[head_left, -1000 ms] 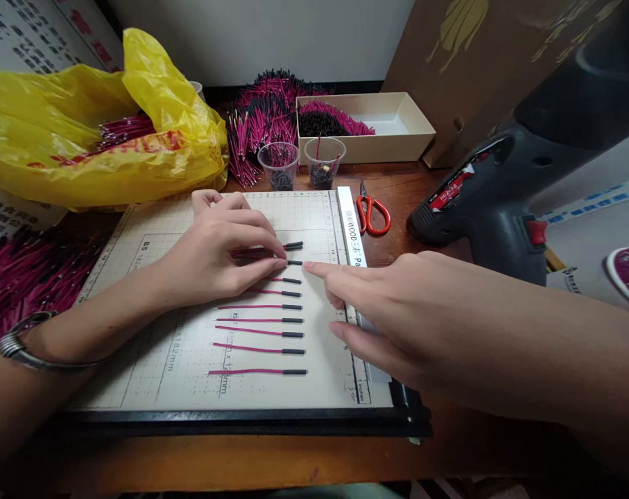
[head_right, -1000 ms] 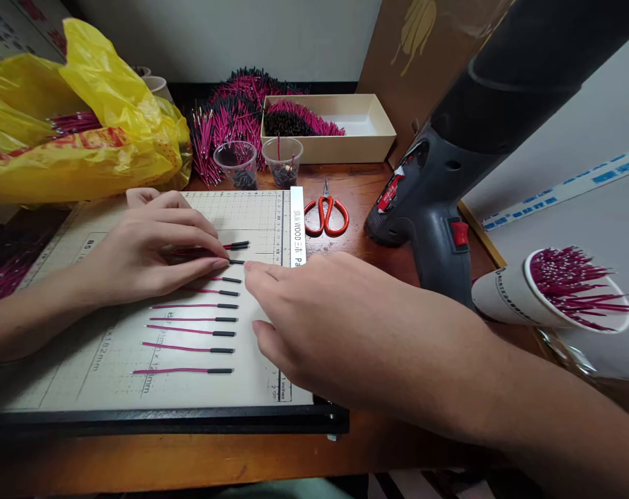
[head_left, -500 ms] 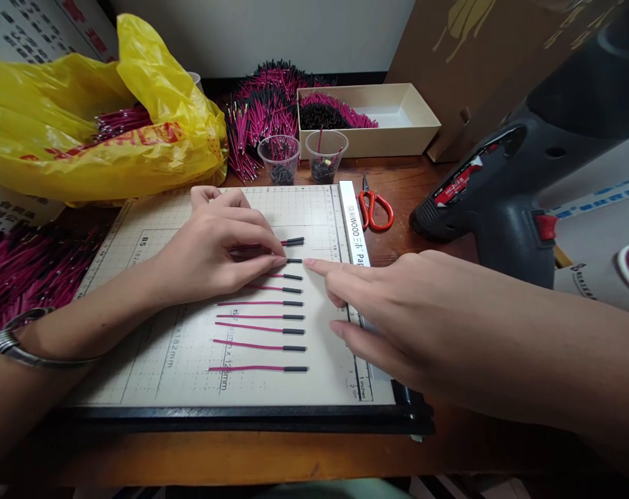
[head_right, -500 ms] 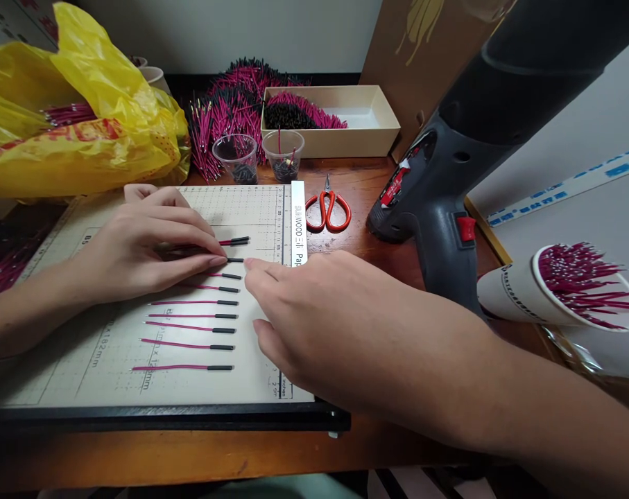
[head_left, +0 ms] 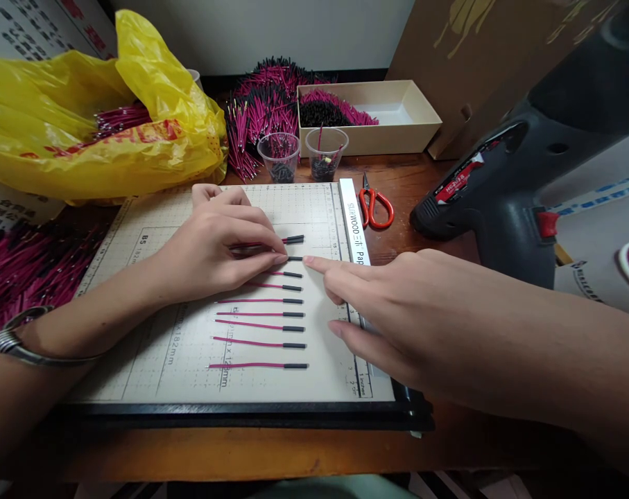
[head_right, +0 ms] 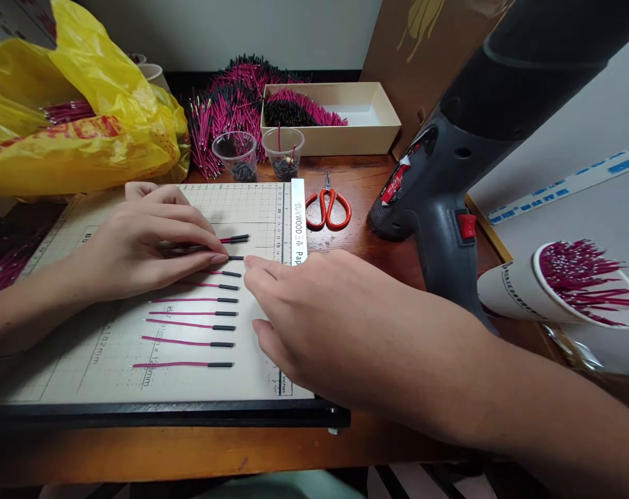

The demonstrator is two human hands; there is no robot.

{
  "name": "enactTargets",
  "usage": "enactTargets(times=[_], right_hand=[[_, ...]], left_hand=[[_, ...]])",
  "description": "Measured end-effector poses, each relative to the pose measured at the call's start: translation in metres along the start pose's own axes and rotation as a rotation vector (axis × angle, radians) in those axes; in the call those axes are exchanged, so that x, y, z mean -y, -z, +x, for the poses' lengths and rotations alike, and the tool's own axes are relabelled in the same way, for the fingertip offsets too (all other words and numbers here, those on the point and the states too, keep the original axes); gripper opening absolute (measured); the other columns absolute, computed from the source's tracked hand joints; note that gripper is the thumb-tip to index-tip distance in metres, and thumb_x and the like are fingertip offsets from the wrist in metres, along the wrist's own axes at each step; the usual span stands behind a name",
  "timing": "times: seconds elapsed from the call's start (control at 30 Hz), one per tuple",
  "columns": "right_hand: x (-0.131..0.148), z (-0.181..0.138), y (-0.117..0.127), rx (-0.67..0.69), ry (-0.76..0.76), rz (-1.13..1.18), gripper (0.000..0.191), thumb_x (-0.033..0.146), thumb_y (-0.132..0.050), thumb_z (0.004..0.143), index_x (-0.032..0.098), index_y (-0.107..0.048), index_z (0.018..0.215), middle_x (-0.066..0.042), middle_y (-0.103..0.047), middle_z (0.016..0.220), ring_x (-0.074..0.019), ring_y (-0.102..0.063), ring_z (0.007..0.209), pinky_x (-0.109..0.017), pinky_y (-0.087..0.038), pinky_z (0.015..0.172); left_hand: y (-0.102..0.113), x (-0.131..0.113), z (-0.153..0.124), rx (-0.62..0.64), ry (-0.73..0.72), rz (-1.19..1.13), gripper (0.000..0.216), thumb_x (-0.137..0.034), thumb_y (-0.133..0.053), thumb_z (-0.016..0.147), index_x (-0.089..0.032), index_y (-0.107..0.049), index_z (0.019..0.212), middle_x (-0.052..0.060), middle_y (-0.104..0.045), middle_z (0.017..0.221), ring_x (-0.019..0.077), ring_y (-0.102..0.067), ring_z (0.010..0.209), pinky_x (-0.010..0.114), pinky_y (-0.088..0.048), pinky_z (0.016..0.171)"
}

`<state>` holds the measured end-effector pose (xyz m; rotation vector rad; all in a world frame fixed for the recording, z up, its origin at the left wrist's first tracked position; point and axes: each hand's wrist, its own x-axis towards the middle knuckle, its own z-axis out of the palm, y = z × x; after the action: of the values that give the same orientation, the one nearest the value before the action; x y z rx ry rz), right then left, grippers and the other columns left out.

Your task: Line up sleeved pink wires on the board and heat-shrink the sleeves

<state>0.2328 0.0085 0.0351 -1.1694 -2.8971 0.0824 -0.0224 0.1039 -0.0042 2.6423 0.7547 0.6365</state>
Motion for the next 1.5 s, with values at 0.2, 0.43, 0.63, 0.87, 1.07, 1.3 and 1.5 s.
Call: enactTargets(times=[0.2,0.43,0.63,0.87,1.07,1.3,1.5], right_hand=[[-0.005,-0.005,0.0,-0.061,0.094,-0.094,0.026,0.028,-0.061,0.1,0.015,-0.073,0.119,0.002,-0.061,0.065,-0.0127,-0.037,0.05,-0.035,-0.013,0.05],[-0.005,-0.006,-0.002,-0.059,0.084,-0.094,0.027,0.029,-0.056,0.102,0.014,-0.074,0.116,0.001,-0.063,0.067,-0.013,-0.036,0.05,-0.036,-0.01,0.052],[-0.007,-0.009,-0.001,-0.053,0.086,-0.096,0.04,0.028,-0.058,0.102,0.012,-0.063,0.139,0.001,-0.068,0.074,-0.0132,-0.041,0.052,-0.035,-0.012,0.052],[-0.007,-0.008,-0.003,-0.042,0.08,-0.1,0.036,0.029,-0.057,0.102,0.012,-0.066,0.133,0.001,-0.065,0.069,-0.0132,-0.04,0.052,-0.033,-0.012,0.053],[-0.012,-0.008,-0.004,-0.057,0.072,-0.167,0.041,0.027,-0.058,0.101,0.013,-0.062,0.14,0.001,-0.065,0.069,-0.0129,-0.038,0.052,-0.033,-0.015,0.053],[-0.012,-0.003,0.001,-0.092,0.129,-0.268,0.039,0.022,-0.062,0.099,0.006,-0.065,0.134,0.001,-0.059,0.068,-0.0145,-0.034,0.053,-0.032,-0.017,0.048],[-0.01,0.001,0.003,-0.052,0.114,-0.185,0.036,0.021,-0.059,0.099,0.005,-0.068,0.13,-0.003,-0.067,0.077,-0.0157,-0.031,0.053,-0.034,-0.019,0.047]], left_hand=[[0.006,-0.003,0.002,0.066,0.016,0.0,0.023,-0.04,-0.067,0.098,-0.028,-0.081,0.084,-0.003,-0.079,0.082,0.0212,-0.055,0.084,0.043,-0.022,0.085],[0.005,-0.002,-0.001,0.07,0.011,-0.001,0.02,-0.038,-0.068,0.098,-0.028,-0.08,0.085,-0.004,-0.08,0.083,0.0206,-0.056,0.084,0.043,-0.023,0.084],[0.006,-0.003,0.0,0.098,0.022,0.006,0.021,-0.038,-0.067,0.097,-0.028,-0.08,0.085,-0.003,-0.08,0.084,0.0206,-0.057,0.083,0.044,-0.025,0.085],[0.005,-0.003,-0.001,0.105,0.049,0.039,0.03,-0.047,-0.062,0.098,-0.028,-0.079,0.082,-0.002,-0.08,0.083,0.0213,-0.058,0.084,0.046,-0.027,0.088],[0.003,-0.005,0.002,0.015,0.098,0.082,0.029,-0.045,-0.062,0.098,-0.026,-0.078,0.083,0.0,-0.078,0.084,0.0212,-0.057,0.082,0.045,-0.028,0.083],[0.002,-0.003,0.007,-0.009,0.137,0.143,0.031,-0.047,-0.06,0.098,-0.027,-0.079,0.084,0.002,-0.078,0.087,0.0221,-0.056,0.082,0.046,-0.029,0.082],[0.003,-0.001,0.008,0.006,0.115,0.134,0.03,-0.047,-0.061,0.098,-0.028,-0.082,0.086,0.003,-0.078,0.085,0.0232,-0.056,0.083,0.046,-0.029,0.081]])
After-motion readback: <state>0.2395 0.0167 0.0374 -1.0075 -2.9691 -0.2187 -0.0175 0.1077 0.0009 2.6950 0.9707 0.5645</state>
